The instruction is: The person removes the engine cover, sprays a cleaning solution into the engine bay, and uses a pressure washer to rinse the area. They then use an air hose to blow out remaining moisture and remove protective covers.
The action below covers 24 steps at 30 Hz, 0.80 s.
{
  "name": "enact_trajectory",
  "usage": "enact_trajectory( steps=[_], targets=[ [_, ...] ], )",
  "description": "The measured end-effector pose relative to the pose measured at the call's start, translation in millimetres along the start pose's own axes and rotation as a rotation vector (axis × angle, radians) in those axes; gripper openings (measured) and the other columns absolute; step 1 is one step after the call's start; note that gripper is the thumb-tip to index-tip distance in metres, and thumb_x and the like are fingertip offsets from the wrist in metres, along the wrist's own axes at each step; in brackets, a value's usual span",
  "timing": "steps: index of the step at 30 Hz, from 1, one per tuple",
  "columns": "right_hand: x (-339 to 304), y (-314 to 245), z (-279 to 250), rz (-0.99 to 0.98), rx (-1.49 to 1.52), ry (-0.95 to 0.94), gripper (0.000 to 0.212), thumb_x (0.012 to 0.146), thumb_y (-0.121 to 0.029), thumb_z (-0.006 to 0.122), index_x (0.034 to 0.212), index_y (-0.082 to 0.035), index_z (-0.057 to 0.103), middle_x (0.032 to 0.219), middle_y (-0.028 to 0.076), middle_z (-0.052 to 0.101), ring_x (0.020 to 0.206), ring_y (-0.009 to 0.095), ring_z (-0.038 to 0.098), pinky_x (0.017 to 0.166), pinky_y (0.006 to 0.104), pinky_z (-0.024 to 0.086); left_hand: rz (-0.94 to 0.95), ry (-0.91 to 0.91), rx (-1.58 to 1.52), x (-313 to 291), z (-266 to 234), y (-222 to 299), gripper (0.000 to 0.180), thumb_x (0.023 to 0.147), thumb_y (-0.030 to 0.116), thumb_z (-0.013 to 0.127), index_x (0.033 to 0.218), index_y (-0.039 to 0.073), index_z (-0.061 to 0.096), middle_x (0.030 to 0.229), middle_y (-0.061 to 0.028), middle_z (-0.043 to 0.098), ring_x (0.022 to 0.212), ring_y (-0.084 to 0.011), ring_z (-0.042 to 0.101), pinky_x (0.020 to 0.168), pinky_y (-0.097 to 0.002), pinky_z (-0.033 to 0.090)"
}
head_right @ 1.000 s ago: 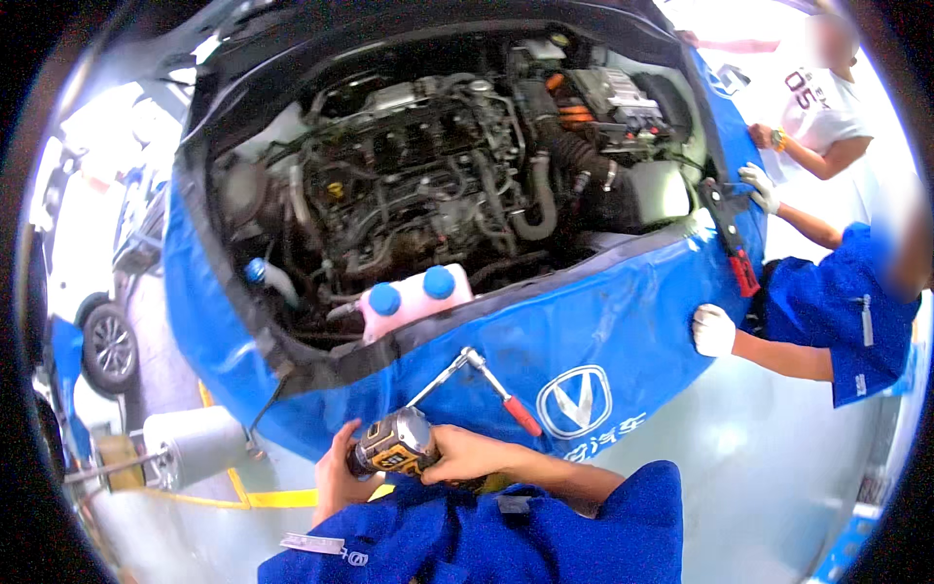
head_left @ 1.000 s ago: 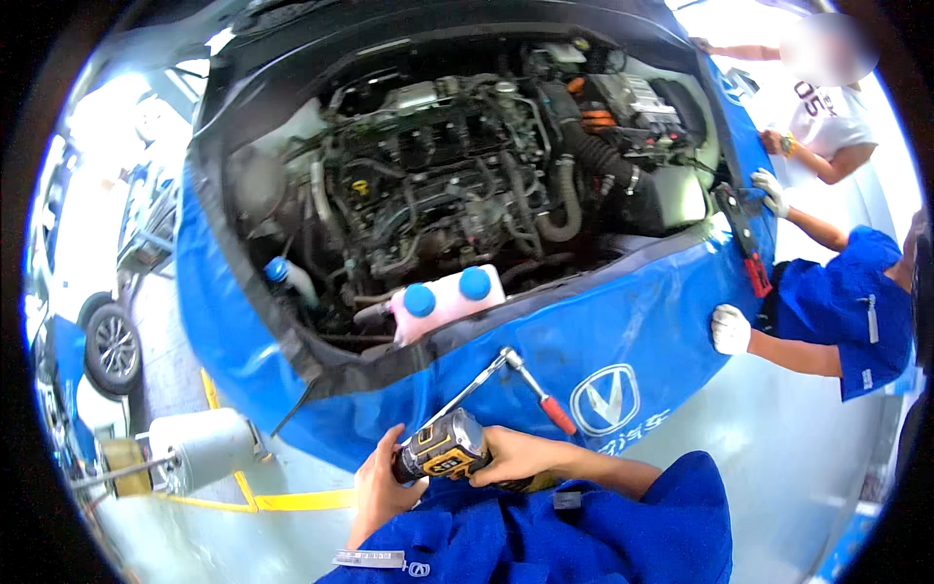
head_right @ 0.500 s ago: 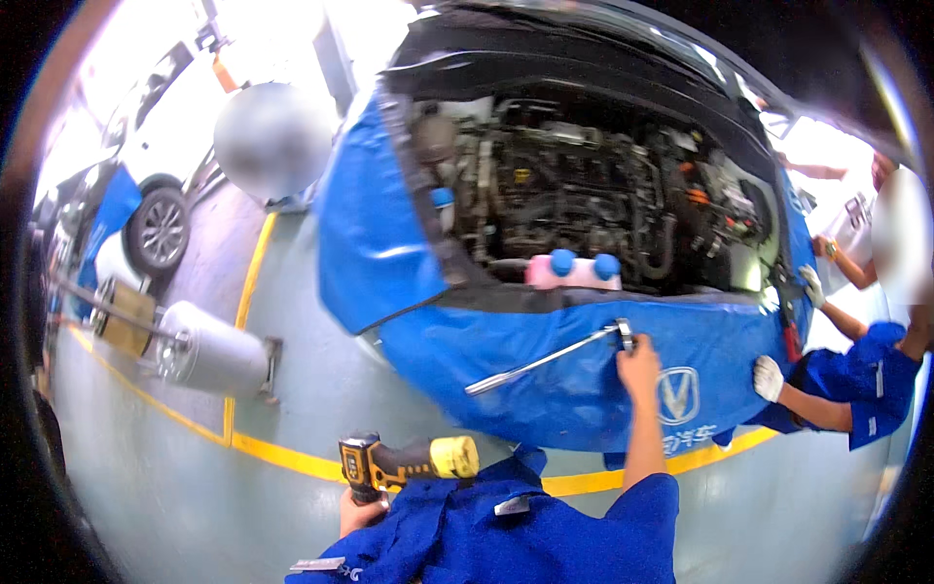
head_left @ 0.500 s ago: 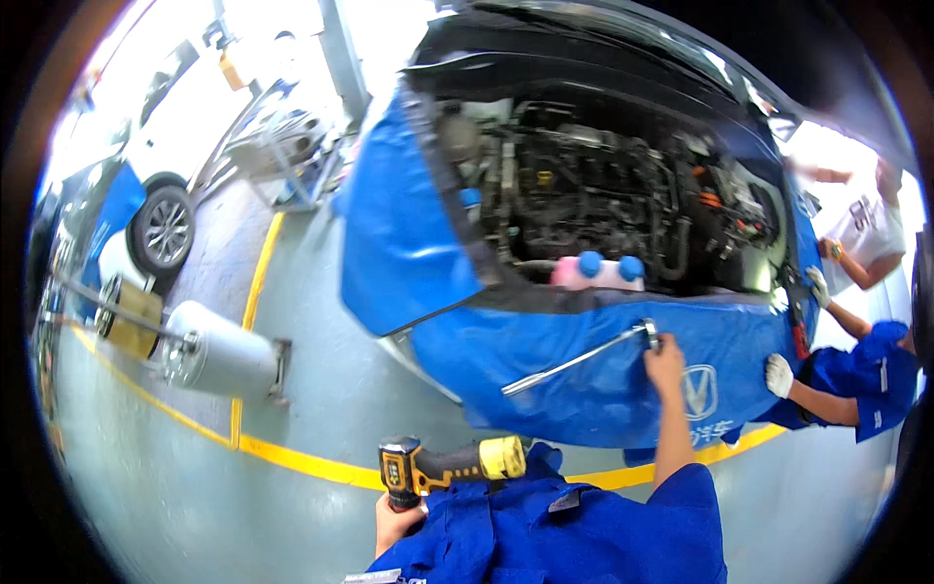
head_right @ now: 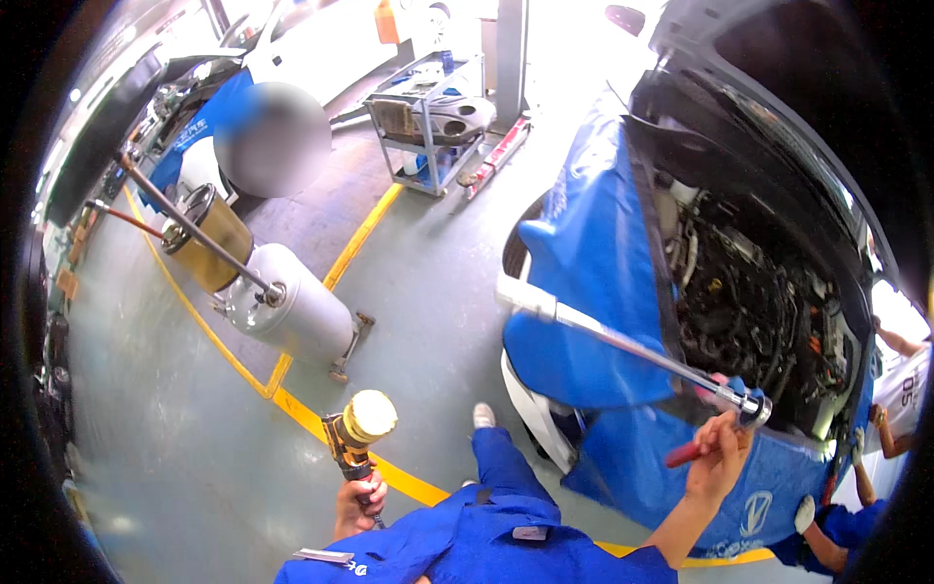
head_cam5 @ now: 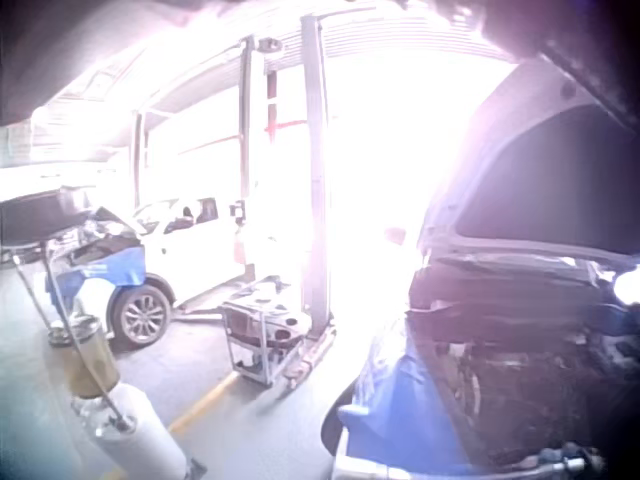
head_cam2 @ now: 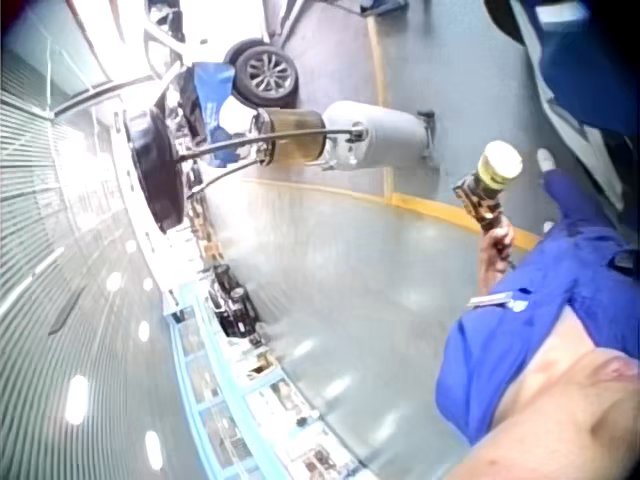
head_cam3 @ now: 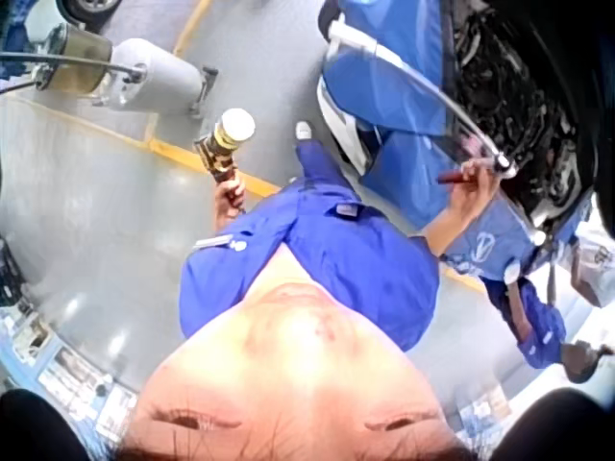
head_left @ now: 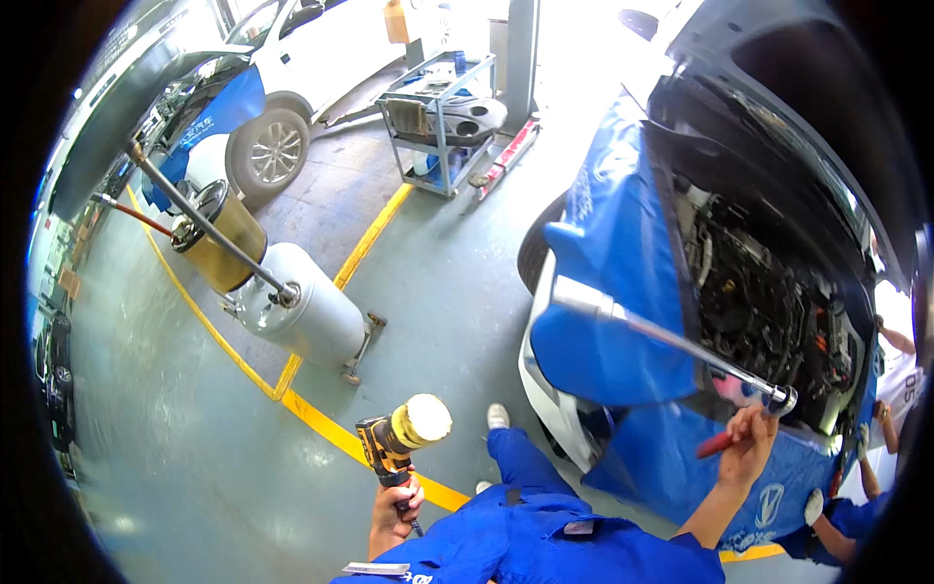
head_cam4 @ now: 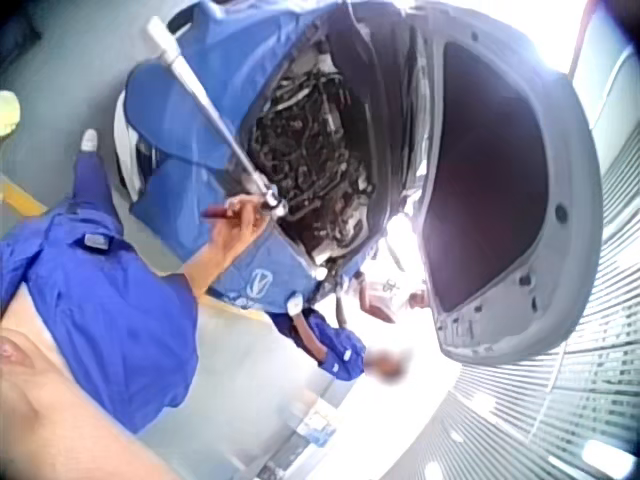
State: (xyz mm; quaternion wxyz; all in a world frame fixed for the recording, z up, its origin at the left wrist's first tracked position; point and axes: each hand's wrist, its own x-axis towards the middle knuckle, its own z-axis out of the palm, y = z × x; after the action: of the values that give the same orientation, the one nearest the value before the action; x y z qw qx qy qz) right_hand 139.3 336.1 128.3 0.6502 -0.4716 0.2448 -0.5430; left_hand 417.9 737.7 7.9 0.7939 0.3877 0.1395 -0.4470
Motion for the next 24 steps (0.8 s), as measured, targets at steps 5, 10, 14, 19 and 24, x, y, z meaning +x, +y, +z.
enact_trajectory(
  steps=[5, 10, 14, 19, 24],
  targets=[
    [69, 110, 138, 0.198, 0.563, -0.612, 0.079, 0.085, -0.047, 0.066, 0.139, 0.001, 0.033, 0.067, 0.01, 0.051, 0.044, 0.01, 0.043, 0.039, 0.0235, 0.032, 0.018, -0.049, -0.148, 121, 15, 63, 0.043, 0.07, 0.006, 0.057, 0.112, 0.002, 0.047, 0.071, -0.007, 0.048, 0.052, -0.0118, 0.043, 0.034, -0.0194, 0.027],
    [172, 212, 268, 0.366, 0.074, -0.696, 0.059, 0.091, -0.052, 0.054, 0.115, 0.001, 0.047, 0.071, 0.013, 0.056, 0.04, 0.004, 0.036, 0.036, 0.0188, 0.027, 0.101, 0.125, -0.075, 208, 46, 159, 0.042, 0.071, 0.003, 0.058, 0.112, 0.002, 0.047, 0.073, -0.0079, 0.05, 0.052, -0.0128, 0.044, 0.033, -0.0197, 0.028],
    [248, 276, 362, 0.486, 0.167, -0.713, 0.046, 0.096, -0.047, 0.044, 0.109, -0.003, 0.043, 0.073, 0.012, 0.053, 0.04, 0.004, 0.034, 0.035, 0.0177, 0.026, 0.201, 0.2, -0.037, 274, 66, 228, 0.041, 0.072, 0.003, 0.058, 0.111, 0.002, 0.049, 0.071, -0.0078, 0.049, 0.052, -0.0131, 0.045, 0.032, -0.0202, 0.027],
    [359, 364, 449, 0.379, 0.133, -0.853, 0.04, 0.095, -0.041, 0.054, 0.107, -0.004, 0.044, 0.077, 0.009, 0.054, 0.054, 0.006, 0.04, 0.045, 0.0197, 0.031, 0.241, 0.21, -0.089, 391, 83, 297, 0.041, 0.072, 0.003, 0.058, 0.111, 0.002, 0.049, 0.072, -0.0077, 0.05, 0.052, -0.013, 0.046, 0.032, -0.0207, 0.028],
    [487, 493, 563, 0.195, -0.326, -0.968, 0.021, 0.093, -0.021, 0.06, 0.099, -0.004, 0.049, 0.071, 0.006, 0.054, 0.059, 0.012, 0.049, 0.053, 0.0267, 0.04, 0.206, 0.305, -0.029, 553, 108, 390, 0.034, 0.075, 0.006, 0.061, 0.107, 0.002, 0.051, 0.073, -0.0064, 0.049, 0.053, -0.0117, 0.047, 0.034, -0.0195, 0.029]
  ],
)
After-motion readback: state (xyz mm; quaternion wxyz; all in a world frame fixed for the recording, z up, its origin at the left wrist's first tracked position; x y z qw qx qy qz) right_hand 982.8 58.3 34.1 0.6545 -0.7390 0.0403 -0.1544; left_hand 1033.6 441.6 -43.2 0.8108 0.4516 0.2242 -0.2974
